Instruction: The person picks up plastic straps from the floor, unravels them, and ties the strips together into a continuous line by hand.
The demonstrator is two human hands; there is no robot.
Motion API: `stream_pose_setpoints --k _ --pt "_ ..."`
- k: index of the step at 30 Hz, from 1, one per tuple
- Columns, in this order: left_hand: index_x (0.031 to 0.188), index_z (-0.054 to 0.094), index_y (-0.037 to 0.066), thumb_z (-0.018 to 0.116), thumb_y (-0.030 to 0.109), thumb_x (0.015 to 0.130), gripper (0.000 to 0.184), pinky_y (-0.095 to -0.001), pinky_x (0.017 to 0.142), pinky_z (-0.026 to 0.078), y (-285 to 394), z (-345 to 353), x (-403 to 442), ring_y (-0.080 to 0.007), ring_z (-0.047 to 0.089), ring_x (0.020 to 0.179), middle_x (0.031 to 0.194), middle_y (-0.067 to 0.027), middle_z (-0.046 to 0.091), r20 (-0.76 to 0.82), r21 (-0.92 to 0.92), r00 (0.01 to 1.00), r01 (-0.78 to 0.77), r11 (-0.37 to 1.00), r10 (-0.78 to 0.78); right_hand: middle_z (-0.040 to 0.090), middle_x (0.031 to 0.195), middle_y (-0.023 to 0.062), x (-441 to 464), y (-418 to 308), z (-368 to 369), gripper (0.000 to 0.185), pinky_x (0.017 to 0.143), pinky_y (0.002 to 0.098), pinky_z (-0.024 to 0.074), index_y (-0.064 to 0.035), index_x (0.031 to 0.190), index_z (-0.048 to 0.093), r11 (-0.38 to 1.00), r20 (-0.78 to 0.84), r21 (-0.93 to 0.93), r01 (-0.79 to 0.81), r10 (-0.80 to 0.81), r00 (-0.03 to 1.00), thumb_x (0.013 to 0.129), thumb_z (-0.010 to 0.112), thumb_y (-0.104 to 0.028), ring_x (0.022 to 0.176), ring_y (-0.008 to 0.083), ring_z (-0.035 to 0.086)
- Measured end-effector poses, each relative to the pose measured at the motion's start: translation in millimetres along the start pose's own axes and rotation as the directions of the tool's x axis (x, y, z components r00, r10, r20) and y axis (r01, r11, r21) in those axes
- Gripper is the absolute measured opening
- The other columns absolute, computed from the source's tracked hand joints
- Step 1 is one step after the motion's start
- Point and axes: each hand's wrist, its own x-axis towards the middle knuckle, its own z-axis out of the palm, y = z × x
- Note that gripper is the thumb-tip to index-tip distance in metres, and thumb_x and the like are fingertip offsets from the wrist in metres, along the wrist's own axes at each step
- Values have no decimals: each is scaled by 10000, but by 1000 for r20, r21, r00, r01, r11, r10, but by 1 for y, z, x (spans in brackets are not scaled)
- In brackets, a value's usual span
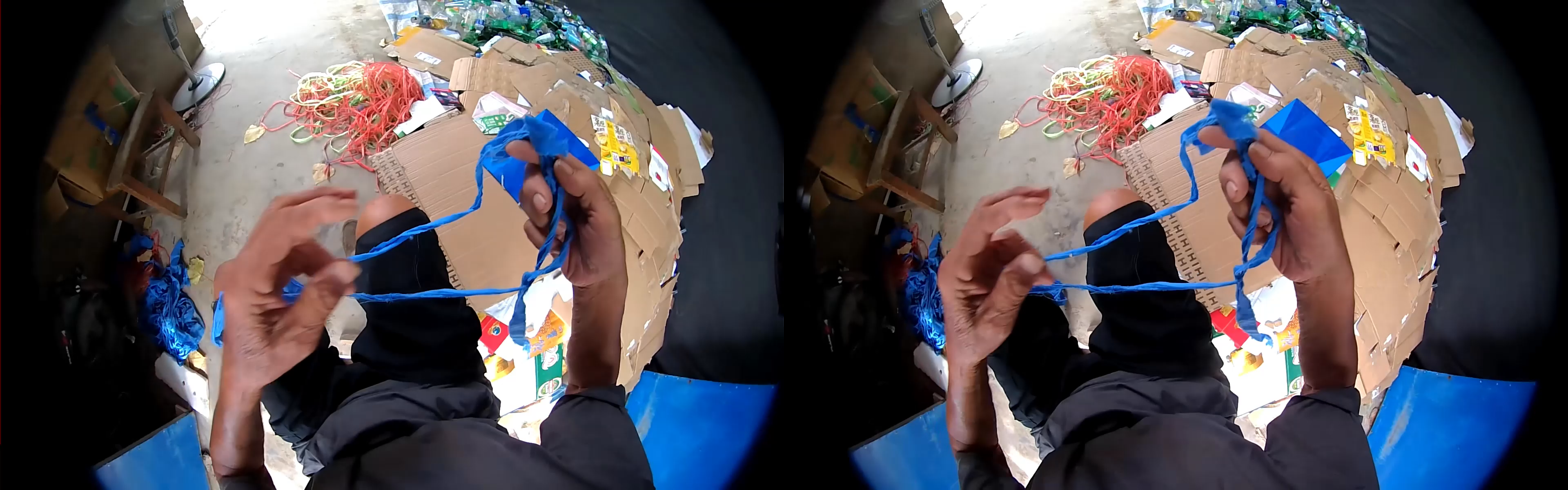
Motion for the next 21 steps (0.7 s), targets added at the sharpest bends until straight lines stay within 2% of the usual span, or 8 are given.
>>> stream_pose_setpoints --k 2,4,7,8,11,12,16,21 --pt "1376 570 35 683 -27 937 457 -234 650 511 -4 27 20 -91 648 760 1302 -162 611 64 -12 996 -67 998 68 598 794 32 -1 9 6 436 436 195 370 78 1345 572 998 25 11 -62 62 998 1050 403 -194 474 39 421" --pt "1368 573 40 666 -8 962 419 -240 640 512 -16 46 32 -91 638 741 1244 -155 635 87 -137 995 55 989 -43 618 806 42 -2 20 9 434 437 200 368 67 1352 570 992 36 -19 -121 122 992 1043 415 -195 493 51 460" --pt "1346 579 40 641 31 998 353 -246 628 508 -34 67 48 -90 620 715 1106 -128 664 99 -248 989 128 960 -106 689 848 89 -4 28 9 418 418 190 360 62 1335 566 976 75 -147 -164 176 981 1047 427 -207 515 54 509" --pt "1337 581 38 632 46 1011 331 -248 624 506 -41 71 51 -90 613 707 1051 -116 672 96 -275 989 134 952 -112 701 856 100 -4 31 8 406 415 187 359 59 1320 570 977 90 -135 -168 181 979 1049 429 -209 517 52 512" --pt "1290 601 21 615 73 1029 267 -263 616 511 -62 73 51 -93 615 700 909 -72 662 194 -171 978 105 980 -71 729 876 126 -3 41 1 372 412 179 362 52 1276 584 977 114 -120 -178 191 975 1055 439 -212 521 45 514" --pt "1205 630 -10 607 79 1037 191 -267 643 505 -63 72 49 -91 595 724 864 -55 643 233 -147 964 163 976 -126 734 879 131 -3 45 -2 361 413 176 365 49 1262 590 976 113 -128 -178 193 975 1057 445 -211 520 41 511" --pt "1102 643 -29 595 69 1043 124 -262 671 481 -79 71 47 -84 554 758 828 -40 626 156 -83 983 115 990 -101 716 824 131 -2 55 -7 339 401 200 357 28 1256 575 964 72 -166 -206 220 973 1060 446 -217 452 56 463" --pt "1053 632 -41 583 82 1053 132 -258 657 463 -83 68 50 -74 534 754 813 -23 605 141 -96 985 117 988 -103 726 825 119 -1 66 -12 296 416 196 362 17 1212 622 951 25 -209 -229 239 971 1049 495 -196 472 41 474"
